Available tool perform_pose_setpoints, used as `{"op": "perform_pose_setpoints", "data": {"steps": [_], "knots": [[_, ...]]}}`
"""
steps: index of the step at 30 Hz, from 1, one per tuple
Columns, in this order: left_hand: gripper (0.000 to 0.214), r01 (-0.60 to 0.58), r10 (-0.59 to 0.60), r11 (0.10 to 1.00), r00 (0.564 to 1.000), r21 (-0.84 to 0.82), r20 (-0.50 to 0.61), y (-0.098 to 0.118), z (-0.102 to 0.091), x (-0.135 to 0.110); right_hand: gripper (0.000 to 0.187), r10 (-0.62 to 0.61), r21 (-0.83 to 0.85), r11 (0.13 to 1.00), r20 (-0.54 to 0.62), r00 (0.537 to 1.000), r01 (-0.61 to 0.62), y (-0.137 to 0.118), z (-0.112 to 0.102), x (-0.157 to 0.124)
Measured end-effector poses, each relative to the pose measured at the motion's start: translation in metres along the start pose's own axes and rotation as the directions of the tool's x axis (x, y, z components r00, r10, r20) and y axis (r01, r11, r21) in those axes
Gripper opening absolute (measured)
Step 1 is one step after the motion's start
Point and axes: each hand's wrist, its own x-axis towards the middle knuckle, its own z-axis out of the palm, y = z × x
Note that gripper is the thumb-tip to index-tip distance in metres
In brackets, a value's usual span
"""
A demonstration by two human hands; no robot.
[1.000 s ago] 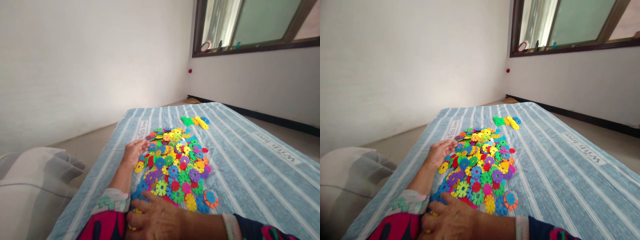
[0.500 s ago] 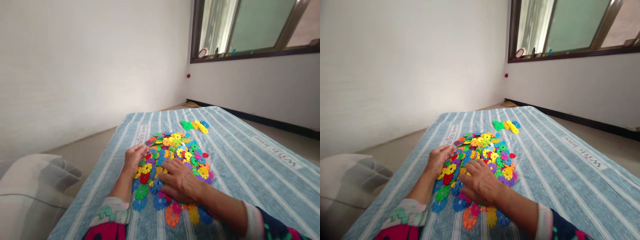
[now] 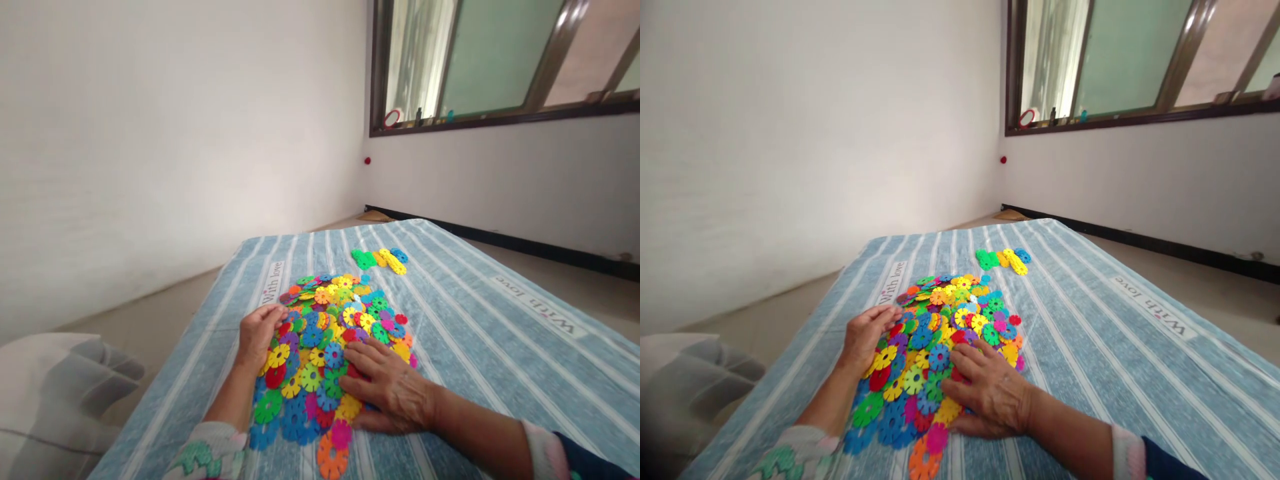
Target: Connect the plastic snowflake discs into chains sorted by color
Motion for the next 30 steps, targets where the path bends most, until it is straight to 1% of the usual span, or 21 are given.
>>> {"op": "perform_pose_setpoints", "data": {"steps": [3, 7, 9, 10, 12, 13, 14, 15, 17, 18, 20, 21, 22, 23, 24, 25, 27, 29, 30], "knots": [[0.024, -0.011, 0.011, 1.0, 1.0, 0.008, 0.005, -0.003, -0.001, 0.003, 0.047, -0.02, -0.058, 0.998, -0.079, 0.997, 0.016, 0.011, 0.011, 0.023], [0.026, -0.01, 0.01, 1.0, 1.0, 0.0, -0.014, -0.008, -0.002, 0.007, 0.043, -0.003, -0.082, 0.997, -0.097, 0.995, -0.005, 0.017, 0.015, 0.044], [0.028, -0.013, 0.013, 1.0, 1.0, 0.011, -0.024, -0.009, -0.003, 0.008, 0.039, 0.049, -0.07, 0.996, -0.133, 0.99, -0.059, 0.019, 0.013, 0.046], [0.03, -0.015, 0.015, 1.0, 0.999, 0.024, -0.03, -0.009, -0.004, 0.009, 0.037, 0.086, -0.055, 0.994, -0.17, 0.982, -0.096, 0.021, 0.011, 0.045], [0.031, -0.022, 0.025, 0.998, 0.998, 0.06, -0.05, -0.009, -0.004, 0.008, 0.033, 0.184, 0.001, 0.981, -0.278, 0.943, -0.191, 0.03, 0.007, 0.037], [0.03, -0.031, 0.036, 0.996, 0.997, 0.082, -0.065, -0.007, -0.004, 0.007, 0.031, 0.248, 0.046, 0.968, -0.336, 0.909, -0.247, 0.037, 0.005, 0.031], [0.029, -0.044, 0.052, 0.994, 0.996, 0.104, -0.079, -0.006, -0.004, 0.006, 0.03, 0.326, 0.1, 0.945, -0.389, 0.862, -0.313, 0.046, 0.003, 0.025], [0.028, -0.06, 0.072, 0.991, 0.993, 0.123, -0.094, -0.004, -0.003, 0.005, 0.029, 0.421, 0.164, 0.907, -0.42, 0.804, -0.389, 0.055, 0.002, 0.018], [0.027, -0.083, 0.1, 0.986, 0.988, 0.141, -0.12, -0.001, -0.002, 0.004, 0.031, 0.604, 0.314, 0.796, -0.454, 0.655, -0.517, 0.074, -0.001, 0.006], [0.028, -0.083, 0.101, 0.987, 0.987, 0.137, -0.128, 0.0, -0.002, 0.003, 0.034, 0.68, 0.385, 0.733, -0.45, 0.579, -0.561, 0.083, -0.002, 0.001], [0.031, -0.066, 0.079, 0.993, 0.988, 0.099, -0.132, 0.0, -0.001, 0.004, 0.04, 0.812, 0.522, 0.584, -0.39, 0.435, -0.622, 0.094, -0.002, -0.006], [0.032, -0.054, 0.063, 0.996, 0.99, 0.069, -0.129, 0.0, -0.001, 0.005, 0.043, 0.864, 0.579, 0.504, -0.333, 0.378, -0.641, 0.096, -0.001, -0.008], [0.032, -0.04, 0.043, 0.999, 0.991, 0.029, -0.123, -0.001, -0.001, 0.006, 0.045, 0.902, 0.623, 0.43, -0.271, 0.336, -0.653, 0.096, 0.0, -0.008], [0.031, -0.023, 0.021, 0.999, 0.993, -0.022, -0.118, -0.002, -0.002, 0.008, 0.046, 0.926, 0.657, 0.373, -0.216, 0.31, -0.655, 0.095, 0.001, -0.008], [0.03, -0.003, -0.006, 0.997, 0.994, -0.079, -0.11, -0.003, -0.002, 0.009, 0.047, 0.937, 0.681, 0.336, -0.173, 0.303, -0.65, 0.093, 0.003, -0.006], [0.028, 0.018, -0.032, 0.991, 0.995, -0.135, -0.099, -0.003, -0.002, 0.01, 0.047, 0.939, 0.699, 0.321, -0.149, 0.309, -0.638, 0.089, 0.004, -0.004], [0.025, 0.058, -0.076, 0.973, 0.994, -0.225, -0.073, -0.002, -0.002, 0.01, 0.046, 0.928, 0.73, 0.331, -0.138, 0.345, -0.598, 0.082, 0.007, 0.001], [0.022, 0.086, -0.102, 0.96, 0.994, -0.268, -0.047, 0.0, -0.001, 0.009, 0.045, 0.914, 0.77, 0.337, -0.128, 0.386, -0.542, 0.078, 0.007, 0.005], [0.021, 0.097, -0.112, 0.956, 0.993, -0.278, -0.038, 0.001, -0.001, 0.008, 0.044, 0.91, 0.796, 0.326, -0.118, 0.398, -0.51, 0.078, 0.007, 0.006]]}}
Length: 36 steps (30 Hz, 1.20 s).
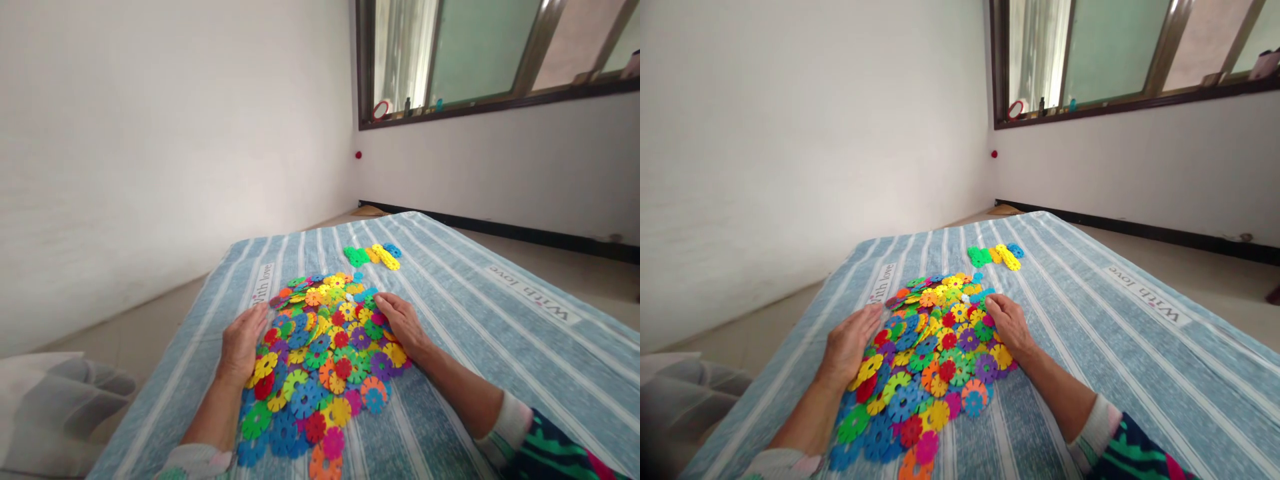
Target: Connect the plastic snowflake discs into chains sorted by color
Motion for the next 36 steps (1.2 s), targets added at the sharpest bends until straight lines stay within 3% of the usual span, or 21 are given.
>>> {"op": "perform_pose_setpoints", "data": {"steps": [6, 15, 21, 24, 28, 36], "knots": [[0.014, 0.065, -0.065, 0.997, 0.998, -0.048, -0.002, 0.006, 0.004, -0.005, 0.044, 0.143, 0.304, 0.946, -0.062, 0.988, -0.118, 0.009, -0.009, 0.011], [0.011, 0.077, -0.074, 0.992, 0.997, -0.097, 0.035, 0.006, 0.003, -0.003, 0.034, 0.231, 0.402, 0.895, -0.046, 0.972, -0.193, 0.005, -0.012, 0.017], [0.012, 0.093, -0.091, 0.993, 0.995, -0.074, 0.028, 0.007, 0.003, -0.001, 0.023, 0.168, 0.228, 0.96, 0.002, 0.986, -0.164, 0.005, -0.02, 0.018], [0.011, 0.096, -0.094, 0.994, 0.995, -0.053, 0.029, 0.008, 0.003, -0.001, 0.019, 0.045, 0.139, 0.989, 0.091, 0.995, -0.057, 0.006, -0.023, 0.017], [0.012, 0.094, -0.092, 0.994, 0.995, -0.048, 0.031, 0.007, 0.003, -0.002, 0.017, -0.106, 0.088, 0.992, 0.218, 0.97, 0.089, 0.006, -0.028, 0.017], [0.009, 0.067, -0.066, 0.997, 0.997, -0.028, 0.034, 0.006, 0.003, -0.003, 0.019, -0.036, 0.025, 0.999, 0.274, 0.961, 0.03, 0.003, -0.032, 0.017]]}}
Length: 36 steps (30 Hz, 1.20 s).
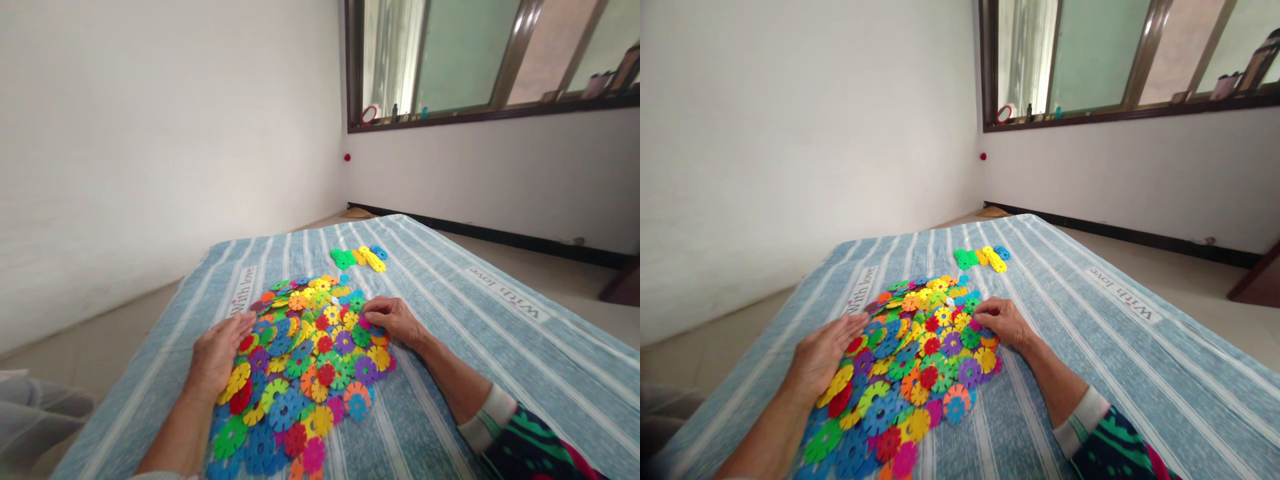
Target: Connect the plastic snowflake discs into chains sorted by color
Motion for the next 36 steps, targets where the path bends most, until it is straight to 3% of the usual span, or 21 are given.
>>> {"op": "perform_pose_setpoints", "data": {"steps": [9, 18, 36], "knots": [[0.011, -0.007, 0.007, 1.0, 1.0, 0.019, 0.015, -0.0021, -0.0002, -0.0015, 0.021, 0.085, 0.091, 0.992, -0.026, 0.996, -0.083, -0.0005, 0.0017, -0.0017], [0.014, -0.043, 0.04, 0.997, 0.998, 0.064, 0.054, -0.004, -0.004, 0.0003, 0.016, -0.031, -0.029, 0.999, 0.017, 0.999, 0.032, -0.0016, 0.0031, -0.0028], [0.019, -0.058, 0.051, 0.991, 0.997, 0.121, 0.058, -0.004, -0.004, -0.0002, 0.018, -0.004, -0.011, 1.0, 0.027, 1.0, 0.004, -0.0042, 0.0051, -0.0036]]}}
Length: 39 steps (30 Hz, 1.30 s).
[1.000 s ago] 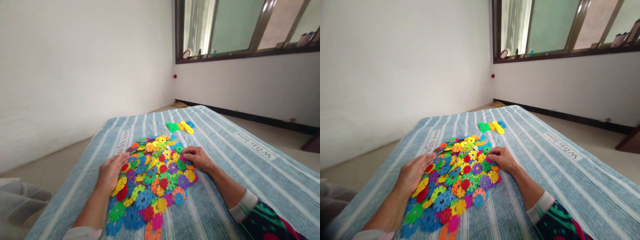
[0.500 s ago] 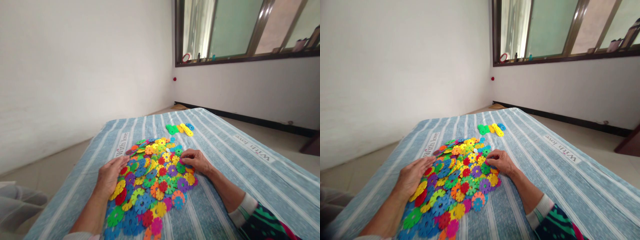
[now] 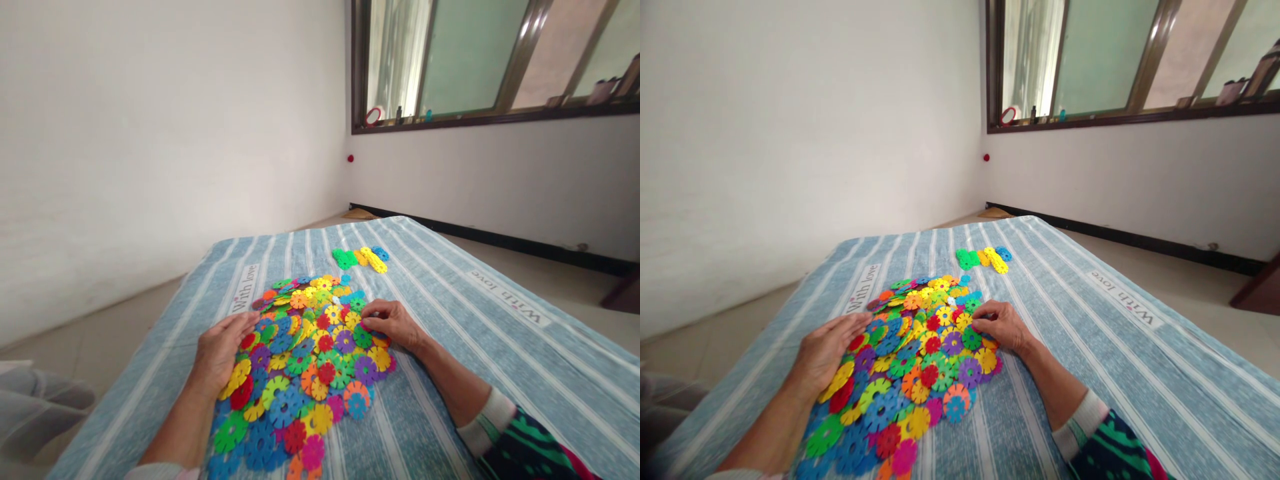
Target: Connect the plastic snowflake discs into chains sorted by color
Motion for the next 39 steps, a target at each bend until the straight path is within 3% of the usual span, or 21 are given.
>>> {"op": "perform_pose_setpoints", "data": {"steps": [6, 11, 19, 33, 39], "knots": [[0.026, 0.019, -0.02, 0.999, 1.0, -0.026, -0.007, 0.003, 0.002, -0.001, 0.024, 0.129, 0.169, 0.979, -0.079, 0.989, -0.114, -0.001, 0.002, -0.001], [0.031, -0.005, 0.005, 1.0, 1.0, -0.005, -0.002, 0.001, 0.001, 0.001, 0.03, 0.176, 0.193, 0.97, -0.155, 0.972, -0.145, 0.001, 0.001, 0.0], [0.024, -0.017, 0.017, 1.0, 1.0, 0.014, 0.003, 0.003, 0.002, -0.002, 0.026, 0.123, 0.076, 0.991, -0.275, 0.953, -0.106, 0.004, -0.001, 0.003], [0.029, 0.012, -0.012, 1.0, 1.0, -0.006, 0.002, 0.0, 0.0, 0.001, 0.022, 0.062, -0.132, 0.986, -0.296, 0.953, -0.105, 0.009, 0.002, 0.004], [0.022, 0.019, -0.019, 1.0, 1.0, -0.008, 0.004, -0.005, -0.002, 0.005, 0.021, 0.016, -0.193, 0.977, -0.34, 0.94, -0.086, 0.012, 0.001, 0.011]]}}
